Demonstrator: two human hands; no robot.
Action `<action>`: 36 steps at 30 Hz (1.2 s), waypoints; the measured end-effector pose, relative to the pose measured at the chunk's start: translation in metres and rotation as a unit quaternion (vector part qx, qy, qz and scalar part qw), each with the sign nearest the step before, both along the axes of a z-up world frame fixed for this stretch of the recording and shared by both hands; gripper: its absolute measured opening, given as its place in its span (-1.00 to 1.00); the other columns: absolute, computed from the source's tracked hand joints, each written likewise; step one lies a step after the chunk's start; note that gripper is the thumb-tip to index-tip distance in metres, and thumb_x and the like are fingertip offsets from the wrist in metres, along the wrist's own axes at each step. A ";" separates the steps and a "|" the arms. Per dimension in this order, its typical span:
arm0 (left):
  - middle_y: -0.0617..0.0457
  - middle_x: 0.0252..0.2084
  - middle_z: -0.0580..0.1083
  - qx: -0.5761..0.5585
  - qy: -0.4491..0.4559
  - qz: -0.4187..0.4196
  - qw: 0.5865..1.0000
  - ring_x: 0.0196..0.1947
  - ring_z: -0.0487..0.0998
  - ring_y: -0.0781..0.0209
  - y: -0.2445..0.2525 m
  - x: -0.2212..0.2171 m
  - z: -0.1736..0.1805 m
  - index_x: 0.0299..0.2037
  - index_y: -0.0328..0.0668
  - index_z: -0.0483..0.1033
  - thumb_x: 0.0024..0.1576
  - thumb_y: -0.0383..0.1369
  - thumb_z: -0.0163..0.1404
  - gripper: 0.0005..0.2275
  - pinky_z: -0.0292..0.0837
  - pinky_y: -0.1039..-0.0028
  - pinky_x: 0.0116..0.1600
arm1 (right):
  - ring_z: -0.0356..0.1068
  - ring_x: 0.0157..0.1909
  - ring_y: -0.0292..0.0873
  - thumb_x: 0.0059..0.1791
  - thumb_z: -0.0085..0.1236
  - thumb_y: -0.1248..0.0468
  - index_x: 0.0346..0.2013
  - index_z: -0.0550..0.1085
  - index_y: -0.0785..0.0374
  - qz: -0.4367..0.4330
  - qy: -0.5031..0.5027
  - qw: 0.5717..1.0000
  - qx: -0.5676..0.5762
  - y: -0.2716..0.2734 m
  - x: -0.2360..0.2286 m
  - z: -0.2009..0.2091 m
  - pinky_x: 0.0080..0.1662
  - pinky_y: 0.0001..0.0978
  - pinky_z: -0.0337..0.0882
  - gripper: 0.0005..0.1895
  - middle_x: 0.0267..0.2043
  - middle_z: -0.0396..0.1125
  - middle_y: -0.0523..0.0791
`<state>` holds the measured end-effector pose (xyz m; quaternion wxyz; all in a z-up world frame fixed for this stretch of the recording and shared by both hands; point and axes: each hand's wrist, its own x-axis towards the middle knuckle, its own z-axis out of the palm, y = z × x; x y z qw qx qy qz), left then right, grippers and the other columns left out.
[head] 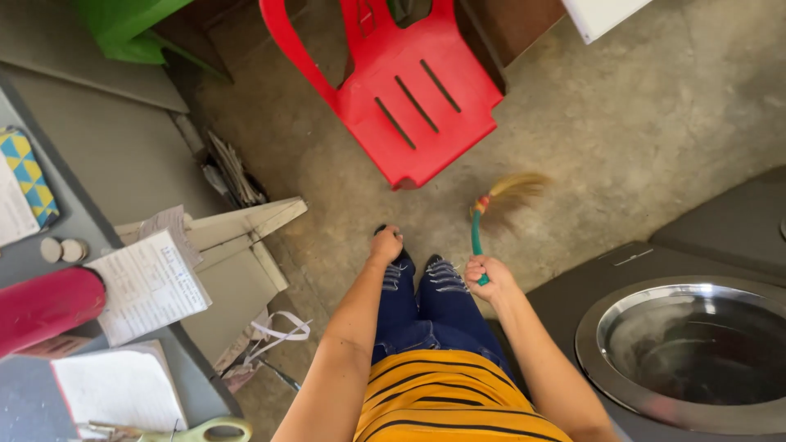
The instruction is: Sweep the floor of a laundry shop area using a broom, moving items to reach all corners.
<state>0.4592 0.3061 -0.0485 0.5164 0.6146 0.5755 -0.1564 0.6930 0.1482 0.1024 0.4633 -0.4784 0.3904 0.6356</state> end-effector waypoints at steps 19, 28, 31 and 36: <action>-0.51 0.32 0.31 0.121 0.008 0.325 0.938 0.38 0.30 -0.36 0.224 0.078 0.058 0.44 -0.32 0.09 0.22 -0.27 0.04 -0.39 0.21 -0.01 0.44 | 0.11 -0.68 -0.57 0.06 -0.10 0.47 -0.46 0.20 0.14 -0.005 0.160 0.984 0.079 0.200 0.116 0.055 -0.54 -0.69 0.18 -0.76 -0.60 -0.01 -0.42; -0.14 0.13 0.47 0.344 -0.040 0.579 0.738 0.13 0.49 -0.11 0.427 0.090 0.082 0.30 0.05 0.12 0.10 -0.24 0.23 -0.38 0.33 0.18 0.25 | 0.10 -0.67 -0.49 0.09 -0.13 0.46 -0.29 0.24 0.23 0.061 0.234 0.970 0.015 0.229 0.152 0.034 -0.53 -0.63 0.15 -0.90 -0.60 0.04 -0.37; 0.08 -0.22 0.60 0.375 -0.064 0.582 0.719 -0.26 0.63 0.10 0.432 0.074 0.095 -0.03 -0.01 0.40 0.13 -0.22 0.11 -0.73 0.50 0.33 -0.09 | 0.08 -0.67 -0.43 0.07 -0.10 0.46 -0.20 0.25 0.33 0.041 0.277 0.960 0.024 0.227 0.173 0.028 -0.57 -0.60 0.12 -0.95 -0.62 0.10 -0.30; -0.12 -0.31 0.61 0.452 0.002 0.481 0.751 -0.37 0.60 -0.18 0.391 0.057 0.135 -0.15 -0.20 0.36 0.21 -0.38 0.02 -0.88 0.46 0.13 -0.19 | 0.09 -0.68 -0.44 0.09 -0.11 0.43 -0.18 0.25 0.33 0.065 0.286 0.956 0.006 0.229 0.180 0.032 -0.58 -0.60 0.14 -0.96 -0.63 0.10 -0.30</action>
